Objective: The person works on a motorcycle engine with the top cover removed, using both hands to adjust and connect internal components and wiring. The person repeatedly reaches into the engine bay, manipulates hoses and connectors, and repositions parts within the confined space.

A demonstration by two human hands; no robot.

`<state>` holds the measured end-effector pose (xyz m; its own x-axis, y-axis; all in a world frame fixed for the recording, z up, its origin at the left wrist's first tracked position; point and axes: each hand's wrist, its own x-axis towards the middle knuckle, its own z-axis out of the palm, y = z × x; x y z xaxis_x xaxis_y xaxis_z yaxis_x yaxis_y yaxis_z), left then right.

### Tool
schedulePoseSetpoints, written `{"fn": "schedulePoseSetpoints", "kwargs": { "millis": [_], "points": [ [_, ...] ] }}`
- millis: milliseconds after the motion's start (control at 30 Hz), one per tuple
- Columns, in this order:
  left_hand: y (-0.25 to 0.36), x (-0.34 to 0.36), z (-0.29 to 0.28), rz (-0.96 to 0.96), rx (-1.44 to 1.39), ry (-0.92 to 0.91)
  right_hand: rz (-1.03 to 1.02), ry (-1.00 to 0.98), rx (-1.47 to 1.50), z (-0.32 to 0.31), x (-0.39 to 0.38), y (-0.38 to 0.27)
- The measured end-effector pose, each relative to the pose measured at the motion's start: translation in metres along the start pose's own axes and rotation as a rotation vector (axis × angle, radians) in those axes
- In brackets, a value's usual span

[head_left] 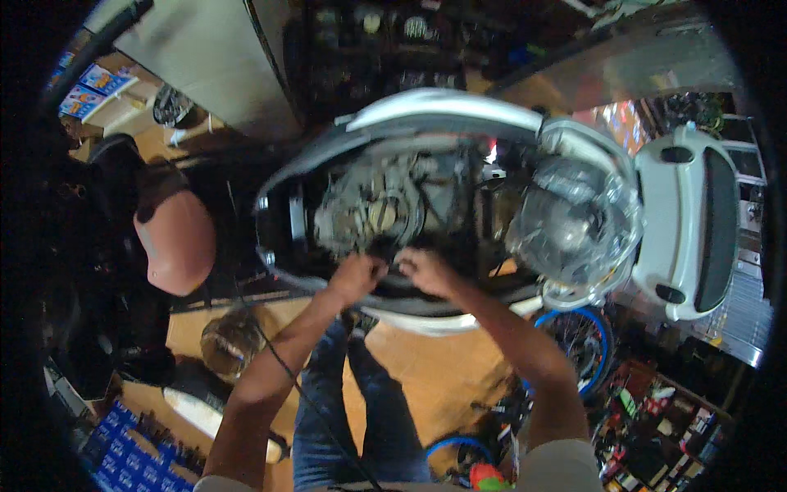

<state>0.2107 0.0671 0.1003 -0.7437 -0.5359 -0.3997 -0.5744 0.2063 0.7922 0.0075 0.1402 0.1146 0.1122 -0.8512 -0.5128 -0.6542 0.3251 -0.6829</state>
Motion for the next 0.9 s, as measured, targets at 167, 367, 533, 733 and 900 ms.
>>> {"fn": "schedulePoseSetpoints", "kwargs": {
  "millis": [167,367,533,733,900],
  "points": [
    [0.016,-0.028,-0.005,-0.092,0.094,0.113,-0.041,0.282,-0.118,-0.013,-0.021,-0.03],
    [0.024,-0.035,0.015,-0.136,0.133,0.385,0.031,0.447,-0.367,-0.018,-0.072,-0.026],
    [0.019,-0.028,0.024,-0.222,0.084,0.405,-0.242,0.483,-0.429,-0.017,-0.117,-0.058],
    [0.016,-0.025,0.029,-0.169,0.045,0.478,-0.41,0.068,-0.189,0.071,-0.182,-0.085],
    [0.01,-0.025,0.039,-0.098,0.124,0.46,-0.17,-0.139,-0.038,0.223,-0.181,0.002]
  ]
}}
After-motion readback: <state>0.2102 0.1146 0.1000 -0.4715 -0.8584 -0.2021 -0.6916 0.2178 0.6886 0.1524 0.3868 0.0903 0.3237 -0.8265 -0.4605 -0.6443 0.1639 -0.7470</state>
